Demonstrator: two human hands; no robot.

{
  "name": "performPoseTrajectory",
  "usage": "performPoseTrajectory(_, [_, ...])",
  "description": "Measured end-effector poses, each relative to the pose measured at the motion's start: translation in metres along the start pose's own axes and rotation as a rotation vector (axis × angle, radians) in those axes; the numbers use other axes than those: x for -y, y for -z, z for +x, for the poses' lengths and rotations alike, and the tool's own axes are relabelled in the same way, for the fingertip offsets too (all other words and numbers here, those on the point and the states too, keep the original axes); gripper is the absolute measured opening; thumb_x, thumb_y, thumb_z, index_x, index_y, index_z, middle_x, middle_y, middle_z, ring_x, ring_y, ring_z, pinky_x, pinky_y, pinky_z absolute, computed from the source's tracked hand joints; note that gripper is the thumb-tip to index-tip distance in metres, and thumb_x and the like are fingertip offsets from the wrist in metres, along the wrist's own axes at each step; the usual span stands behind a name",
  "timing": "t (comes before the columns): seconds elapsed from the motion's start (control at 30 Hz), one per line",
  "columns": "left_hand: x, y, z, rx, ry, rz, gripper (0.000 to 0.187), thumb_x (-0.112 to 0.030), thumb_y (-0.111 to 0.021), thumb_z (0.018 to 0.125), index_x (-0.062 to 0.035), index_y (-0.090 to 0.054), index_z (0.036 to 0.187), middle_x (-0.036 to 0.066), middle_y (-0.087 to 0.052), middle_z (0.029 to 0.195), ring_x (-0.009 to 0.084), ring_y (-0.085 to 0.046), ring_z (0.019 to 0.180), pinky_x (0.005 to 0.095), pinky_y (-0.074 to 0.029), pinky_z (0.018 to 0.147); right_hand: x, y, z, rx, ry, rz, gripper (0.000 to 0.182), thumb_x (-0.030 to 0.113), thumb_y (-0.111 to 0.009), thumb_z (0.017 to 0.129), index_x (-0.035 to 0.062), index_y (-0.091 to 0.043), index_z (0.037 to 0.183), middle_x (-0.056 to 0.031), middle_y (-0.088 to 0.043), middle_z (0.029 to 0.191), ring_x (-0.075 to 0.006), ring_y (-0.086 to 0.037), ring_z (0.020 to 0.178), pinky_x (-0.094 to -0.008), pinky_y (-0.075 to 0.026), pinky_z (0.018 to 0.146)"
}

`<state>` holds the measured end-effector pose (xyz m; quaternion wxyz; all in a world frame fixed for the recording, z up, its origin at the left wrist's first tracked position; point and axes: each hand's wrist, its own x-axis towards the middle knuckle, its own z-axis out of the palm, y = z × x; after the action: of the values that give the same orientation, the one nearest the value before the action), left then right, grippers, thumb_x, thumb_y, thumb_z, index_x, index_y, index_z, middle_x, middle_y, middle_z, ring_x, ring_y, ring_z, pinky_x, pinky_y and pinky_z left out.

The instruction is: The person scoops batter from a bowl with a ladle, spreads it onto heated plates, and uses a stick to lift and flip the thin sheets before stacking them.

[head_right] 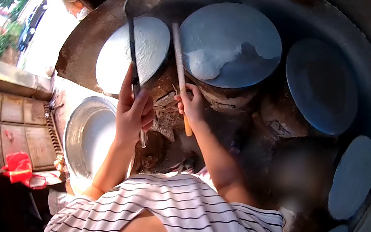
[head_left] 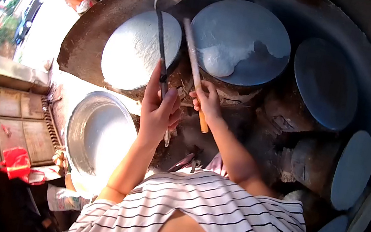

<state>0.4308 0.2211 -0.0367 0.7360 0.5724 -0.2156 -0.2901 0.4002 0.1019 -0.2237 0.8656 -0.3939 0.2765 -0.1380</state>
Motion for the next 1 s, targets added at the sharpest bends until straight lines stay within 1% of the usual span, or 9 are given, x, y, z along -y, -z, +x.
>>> performPoseTrajectory(0.2, [-0.021, 0.050, -0.035, 0.015, 0.062, -0.028, 0.061, -0.011, -0.043, 0.097, -0.0274, -0.013, 0.148, -0.005, -0.030, 0.058, 0.0023, -0.028, 0.039, 0.0177, -0.025, 0.033, -0.012, 0.010, -0.079, -0.322, 0.035, 0.155, 0.037, 0.015, -0.060, 0.090, 0.0215, -0.048, 0.125, 0.0023, -0.047, 0.072, -0.0033, -0.037, 0.051, -0.0174, -0.029, 0.042])
performPoseTrajectory(0.43, [-0.023, 0.058, -0.039, 0.050, 0.062, -0.032, 0.060, -0.008, -0.041, 0.098, -0.0261, -0.014, 0.148, -0.004, -0.029, 0.056, 0.0031, -0.026, 0.039, 0.0191, -0.024, 0.033, 0.026, 0.026, -0.057, -0.432, 0.220, 0.291, 0.032, 0.015, -0.056, 0.092, 0.0192, -0.049, 0.124, 0.0000, -0.047, 0.072, -0.0048, -0.038, 0.049, -0.0188, -0.031, 0.040])
performPoseTrajectory(0.5, [-0.022, 0.064, -0.040, 0.051, 0.077, -0.029, 0.062, -0.006, -0.042, 0.096, -0.0236, -0.014, 0.148, -0.004, -0.032, 0.055, 0.0033, -0.028, 0.039, 0.0200, -0.026, 0.033, 0.028, 0.007, -0.062, -0.501, 0.242, 0.136, 0.030, 0.015, -0.054, 0.093, 0.0175, -0.049, 0.123, -0.0012, -0.048, 0.072, -0.0063, -0.039, 0.048, -0.0206, -0.032, 0.039])
performPoseTrajectory(0.57, [-0.023, 0.061, -0.037, 0.073, 0.073, -0.027, 0.062, -0.007, -0.042, 0.096, -0.0236, -0.013, 0.148, -0.004, -0.031, 0.055, 0.0034, -0.028, 0.039, 0.0200, -0.026, 0.033, 0.000, 0.006, -0.084, -0.359, 0.146, -0.118, 0.030, 0.014, -0.053, 0.093, 0.0162, -0.049, 0.122, -0.0017, -0.049, 0.069, -0.0071, -0.041, 0.047, -0.0216, -0.033, 0.038])
performPoseTrajectory(0.6, [-0.022, 0.061, -0.036, 0.086, 0.066, -0.019, 0.062, -0.007, -0.042, 0.096, -0.0236, -0.013, 0.148, -0.004, -0.031, 0.055, 0.0034, -0.027, 0.039, 0.0200, -0.026, 0.033, -0.008, 0.008, -0.099, -0.316, 0.059, -0.043, 0.026, 0.013, -0.053, 0.093, 0.0127, -0.050, 0.119, -0.0015, -0.049, 0.065, -0.0077, -0.041, 0.044, -0.0220, -0.034, 0.038])
performPoseTrajectory(0.7, [-0.016, 0.059, -0.032, 0.119, 0.078, -0.010, 0.061, -0.007, -0.042, 0.096, -0.0235, -0.013, 0.148, -0.004, -0.033, 0.056, 0.0036, -0.027, 0.038, 0.0198, -0.026, 0.033, 0.007, 0.058, -0.107, -0.571, 0.155, -0.275, 0.029, 0.017, -0.054, 0.092, 0.0081, -0.051, 0.120, -0.0015, -0.048, 0.063, -0.0078, -0.040, 0.043, -0.0230, -0.033, 0.038])
performPoseTrajectory(0.9, [-0.005, 0.030, -0.021, 0.147, 0.110, 0.002, 0.060, -0.010, -0.043, 0.097, -0.0239, -0.015, 0.148, -0.003, -0.031, 0.059, 0.0035, -0.027, 0.039, 0.0194, -0.023, 0.032, 0.081, 0.120, -0.074, -0.420, 0.079, -0.082, 0.038, 0.025, -0.055, 0.094, 0.0157, -0.047, 0.130, -0.0032, -0.052, 0.071, -0.0070, -0.041, 0.044, -0.0226, -0.034, 0.037])
performPoseTrajectory(0.93, [-0.001, 0.026, -0.018, 0.135, 0.106, 0.028, 0.059, -0.009, -0.042, 0.097, -0.0237, -0.015, 0.148, -0.003, -0.031, 0.058, 0.0034, -0.027, 0.039, 0.0195, -0.023, 0.032, 0.089, 0.129, -0.055, -0.496, 0.044, -0.032, 0.039, 0.025, -0.055, 0.094, 0.0159, -0.046, 0.131, -0.0022, -0.053, 0.071, -0.0069, -0.041, 0.044, -0.0226, -0.034, 0.037])
performPoseTrajectory(1.0, [0.003, 0.011, -0.011, 0.118, 0.114, 0.025, 0.059, -0.009, -0.042, 0.097, -0.0242, -0.016, 0.148, -0.003, -0.031, 0.058, 0.0034, -0.027, 0.039, 0.0197, -0.024, 0.032, 0.081, 0.149, -0.037, -0.453, 0.174, -0.357, 0.038, 0.023, -0.054, 0.094, 0.0155, -0.047, 0.131, -0.0018, -0.054, 0.069, -0.0069, -0.041, 0.043, -0.0230, -0.035, 0.037])
